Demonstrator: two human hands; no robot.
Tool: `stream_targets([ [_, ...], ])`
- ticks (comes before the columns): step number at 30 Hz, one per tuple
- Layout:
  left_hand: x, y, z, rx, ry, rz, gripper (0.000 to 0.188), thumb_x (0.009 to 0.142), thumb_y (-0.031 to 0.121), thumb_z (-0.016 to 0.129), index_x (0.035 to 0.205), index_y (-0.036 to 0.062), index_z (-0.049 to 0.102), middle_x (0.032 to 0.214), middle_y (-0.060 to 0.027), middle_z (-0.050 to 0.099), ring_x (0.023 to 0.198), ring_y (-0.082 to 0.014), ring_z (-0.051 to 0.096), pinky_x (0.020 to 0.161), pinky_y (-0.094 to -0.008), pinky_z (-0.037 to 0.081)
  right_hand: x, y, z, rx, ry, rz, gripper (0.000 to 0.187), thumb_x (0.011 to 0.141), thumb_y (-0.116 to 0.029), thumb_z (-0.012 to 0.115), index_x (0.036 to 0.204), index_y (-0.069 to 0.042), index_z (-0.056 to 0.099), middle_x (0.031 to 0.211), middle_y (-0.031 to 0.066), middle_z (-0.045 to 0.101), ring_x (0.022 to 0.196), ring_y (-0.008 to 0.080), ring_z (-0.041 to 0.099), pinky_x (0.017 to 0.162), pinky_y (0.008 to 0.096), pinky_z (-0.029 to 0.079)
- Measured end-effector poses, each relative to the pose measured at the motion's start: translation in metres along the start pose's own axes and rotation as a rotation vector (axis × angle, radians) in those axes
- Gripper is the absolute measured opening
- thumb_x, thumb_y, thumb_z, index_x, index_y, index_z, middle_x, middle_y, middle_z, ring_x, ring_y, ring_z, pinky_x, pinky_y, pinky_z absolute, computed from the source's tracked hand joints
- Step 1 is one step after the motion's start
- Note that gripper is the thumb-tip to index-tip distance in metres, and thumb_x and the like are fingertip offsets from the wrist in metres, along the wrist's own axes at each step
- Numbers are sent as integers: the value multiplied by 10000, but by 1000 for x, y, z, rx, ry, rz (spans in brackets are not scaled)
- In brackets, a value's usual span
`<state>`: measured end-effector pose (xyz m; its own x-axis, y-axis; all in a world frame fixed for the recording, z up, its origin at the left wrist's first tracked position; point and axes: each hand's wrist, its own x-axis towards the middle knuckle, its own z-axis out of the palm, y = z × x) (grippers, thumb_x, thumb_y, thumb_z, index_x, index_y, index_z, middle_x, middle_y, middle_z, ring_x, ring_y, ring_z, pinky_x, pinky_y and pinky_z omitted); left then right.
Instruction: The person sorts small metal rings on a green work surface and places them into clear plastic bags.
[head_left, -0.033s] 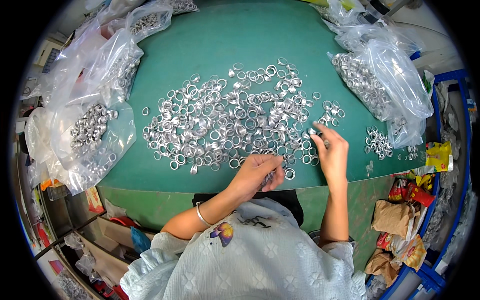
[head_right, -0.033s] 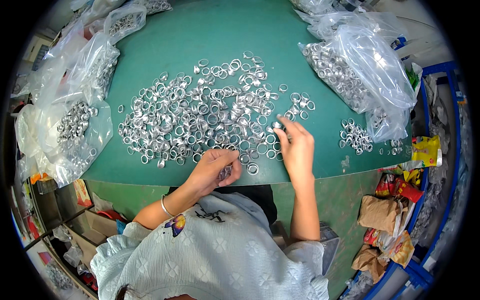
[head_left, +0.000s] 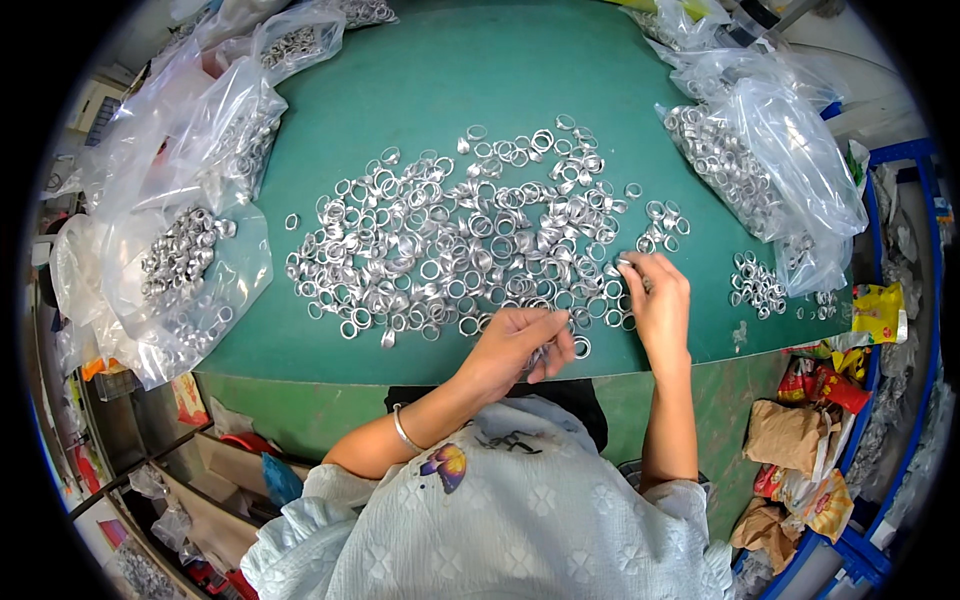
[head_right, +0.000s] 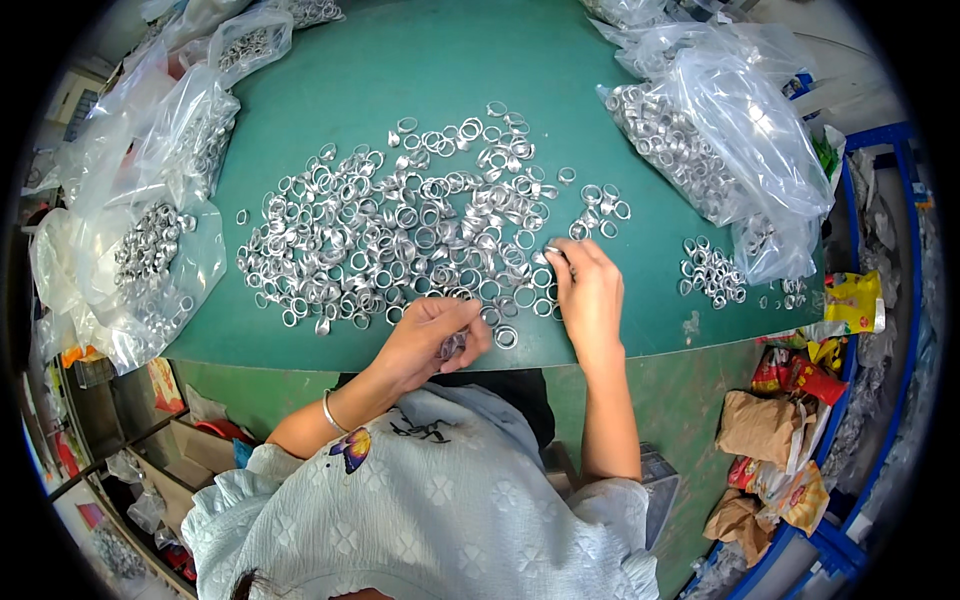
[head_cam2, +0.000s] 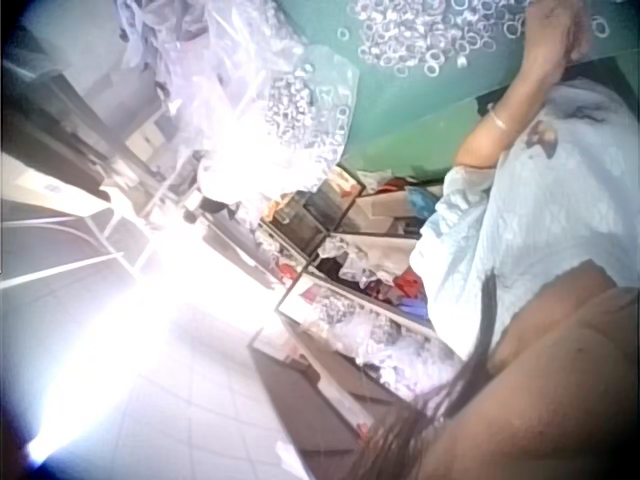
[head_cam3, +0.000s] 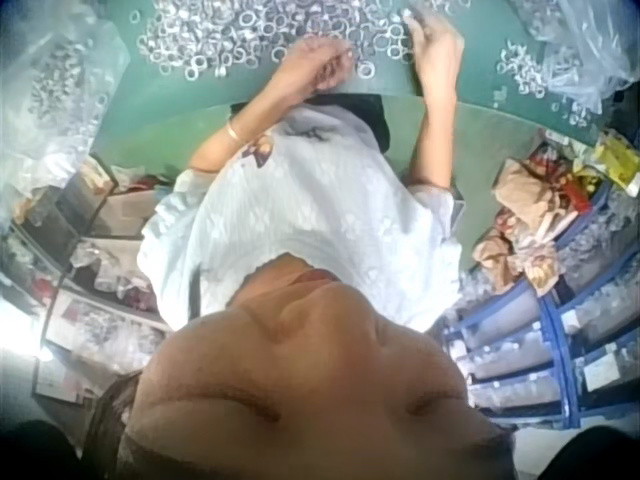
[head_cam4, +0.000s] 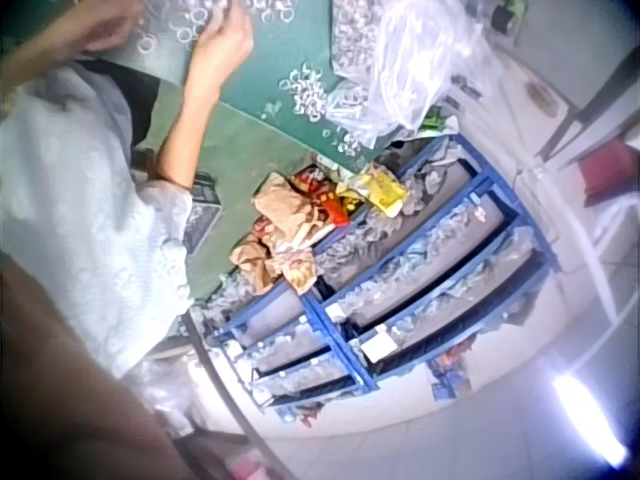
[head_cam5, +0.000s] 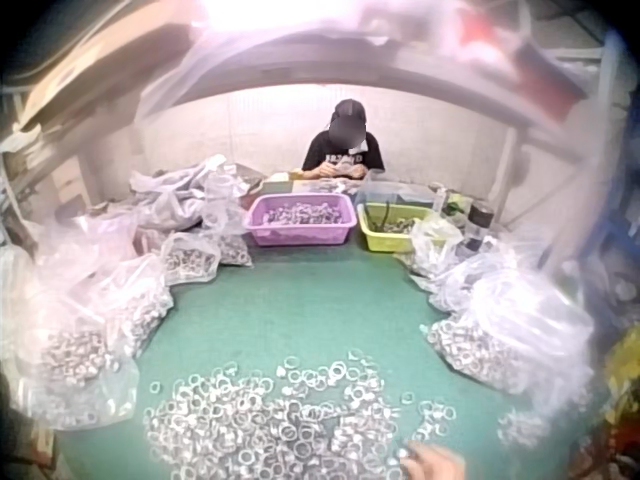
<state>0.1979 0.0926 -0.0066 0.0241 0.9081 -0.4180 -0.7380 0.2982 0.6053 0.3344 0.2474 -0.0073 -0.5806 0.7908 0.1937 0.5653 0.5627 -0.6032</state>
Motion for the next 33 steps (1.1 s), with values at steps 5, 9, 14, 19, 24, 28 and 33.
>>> stream_targets([
  [5, 0, 1, 9, 96, 170, 141, 242, 867, 96, 555, 1090, 19, 605, 764, 0, 564, 527, -48, 433, 415, -174, 307, -14, -9, -6, 1129, -109, 559, 137, 863, -123, 572, 822, 8, 573, 633, 69, 545, 427, 111, 408, 383, 233, 303],
  [9, 0, 6, 18, 207, 206, 215, 310, 806, 52, 618, 1116, 36, 601, 690, 40, 488, 579, -38, 417, 471, -171, 333, -39, -20, -2, 1950, -467, 886, 101, 897, -100, 489, 932, -8, 510, 755, 103, 526, 414, 62, 362, 323, 171, 269],
  [14, 4, 5, 20, 453, 159, 427, 392, 714, 19, 689, 1099, 44, 615, 696, 29, 489, 637, -57, 412, 608, -196, 368, -49, -27, 4, 2033, -679, 923, 180, 926, -145, 442, 992, 7, 512, 772, 69, 545, 414, 47, 355, 325, 168, 273],
  [19, 2, 8, 20, 579, 155, 463, 337, 717, 14, 681, 1051, 33, 635, 723, 5, 506, 680, -72, 430, 635, -213, 383, -47, -37, 1, 1924, -667, 893, 206, 935, -162, 430, 1000, 13, 518, 741, 44, 541, 408, 40, 342, 335, 160, 266],
  [24, 0, 8, 21, 231, 185, 263, 167, 778, 44, 606, 937, -5, 600, 677, -19, 488, 544, -72, 404, 471, -208, 325, -50, -33, -2, 1616, -505, 740, 164, 923, -155, 472, 957, -11, 542, 607, 5, 479, 405, 31, 321, 347, 172, 219],
  [28, -5, 10, 4, -241, -48, 131, 148, 852, 102, 463, 821, -26, 530, 635, -66, 472, 421, -87, 365, 352, -219, 244, -37, -11, -12, 581, 79, 370, 113, 814, -100, 641, 818, 11, 616, 567, -8, 487, 475, 74, 393, 427, 215, 323],
  [33, 0, 5, 7, -201, -11, 63, 168, 869, 83, 467, 898, -51, 564, 765, -136, 586, 438, -101, 420, 359, -202, 282, -11, -10, 2, 100, 12, 49, 149, 764, -85, 666, 882, 1, 634, 644, 75, 535, 544, 107, 460, 521, 244, 395],
])
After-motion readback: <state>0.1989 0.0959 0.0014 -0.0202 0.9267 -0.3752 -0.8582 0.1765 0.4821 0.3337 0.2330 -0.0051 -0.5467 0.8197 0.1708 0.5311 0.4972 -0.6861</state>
